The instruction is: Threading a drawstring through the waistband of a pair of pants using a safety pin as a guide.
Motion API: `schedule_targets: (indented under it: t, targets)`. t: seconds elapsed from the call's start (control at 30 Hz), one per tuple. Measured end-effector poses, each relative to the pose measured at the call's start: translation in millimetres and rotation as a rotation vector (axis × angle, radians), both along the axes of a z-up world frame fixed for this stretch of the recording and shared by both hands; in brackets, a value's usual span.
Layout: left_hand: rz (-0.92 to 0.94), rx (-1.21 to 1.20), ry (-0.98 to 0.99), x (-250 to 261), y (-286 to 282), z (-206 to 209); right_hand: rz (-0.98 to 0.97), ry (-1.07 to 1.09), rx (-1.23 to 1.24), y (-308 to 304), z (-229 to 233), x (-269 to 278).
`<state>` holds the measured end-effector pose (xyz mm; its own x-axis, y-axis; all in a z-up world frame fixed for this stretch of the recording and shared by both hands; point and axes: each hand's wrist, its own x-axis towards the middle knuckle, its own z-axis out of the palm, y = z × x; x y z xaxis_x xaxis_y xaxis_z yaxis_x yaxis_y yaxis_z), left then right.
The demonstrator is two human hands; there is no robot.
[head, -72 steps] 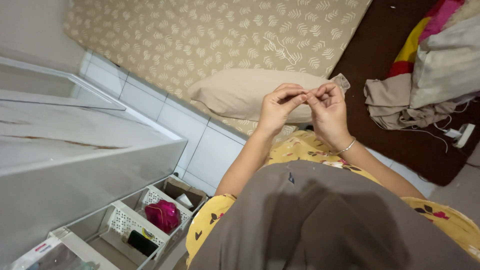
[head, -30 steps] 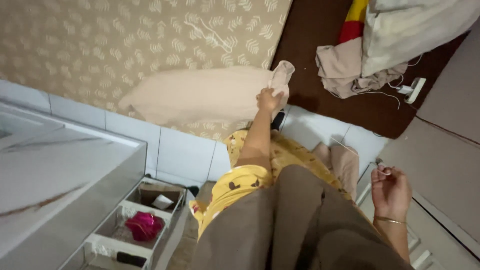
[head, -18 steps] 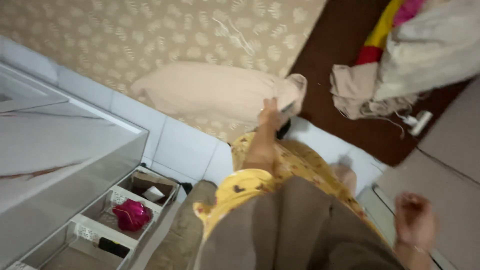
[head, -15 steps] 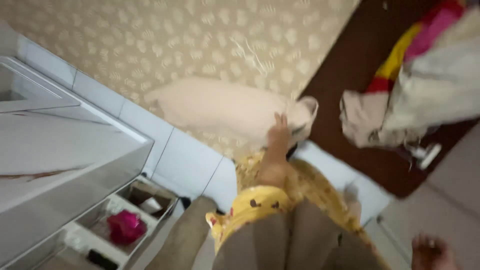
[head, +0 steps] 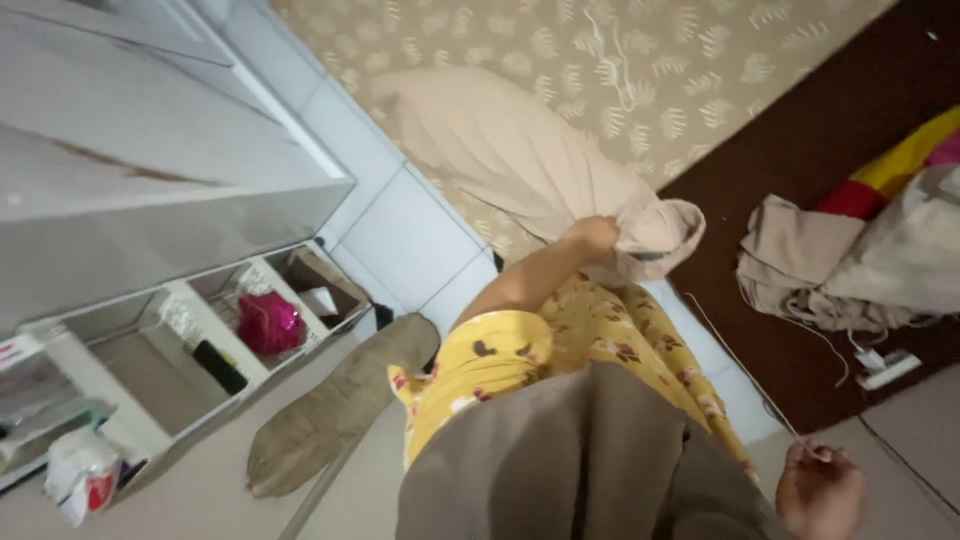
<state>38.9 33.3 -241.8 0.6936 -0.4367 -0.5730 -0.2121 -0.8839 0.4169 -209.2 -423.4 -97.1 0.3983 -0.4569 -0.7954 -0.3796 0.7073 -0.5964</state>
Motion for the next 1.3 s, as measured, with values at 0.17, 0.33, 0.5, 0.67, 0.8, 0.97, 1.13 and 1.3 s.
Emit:
schedule_targets:
  t: [0.17, 0.33, 0.5, 0.67, 0.8, 0.97, 1.13, 1.3]
  targets:
    - [0.087, -0.257, -0.216, -25, 30, 77, 0.016, -0.032, 0.005, 78, 49, 63]
    - [0.114, -0.552, -0.339, -39, 59, 193, 0.078, -0.195, 0.026, 126, 79, 115]
    - [0.375, -0.826, -0.383, -54, 88, 264, 0.267, -0.408, 0.121, 155, 88, 145]
    - [0.513, -0.871, -0.404, -87, 138, 229, 0.313, -0.436, 0.056, 199, 101, 165]
    - [0.656, -0.719, -0.583, -121, 172, 187, 0.422, -0.585, -0.04, 231, 110, 165]
    - [0.824, -0.656, -0.438, -141, 202, 184, 0.444, -0.69, -0.019, 269, 126, 181]
    - [0.724, -0.679, -0.474, -146, 235, 169, 0.506, -0.781, -0.231, 315, 140, 209]
    - [0.7, -0.617, -0.287, -162, 255, 146, 0.765, -0.479, -0.306, 386, 102, 215]
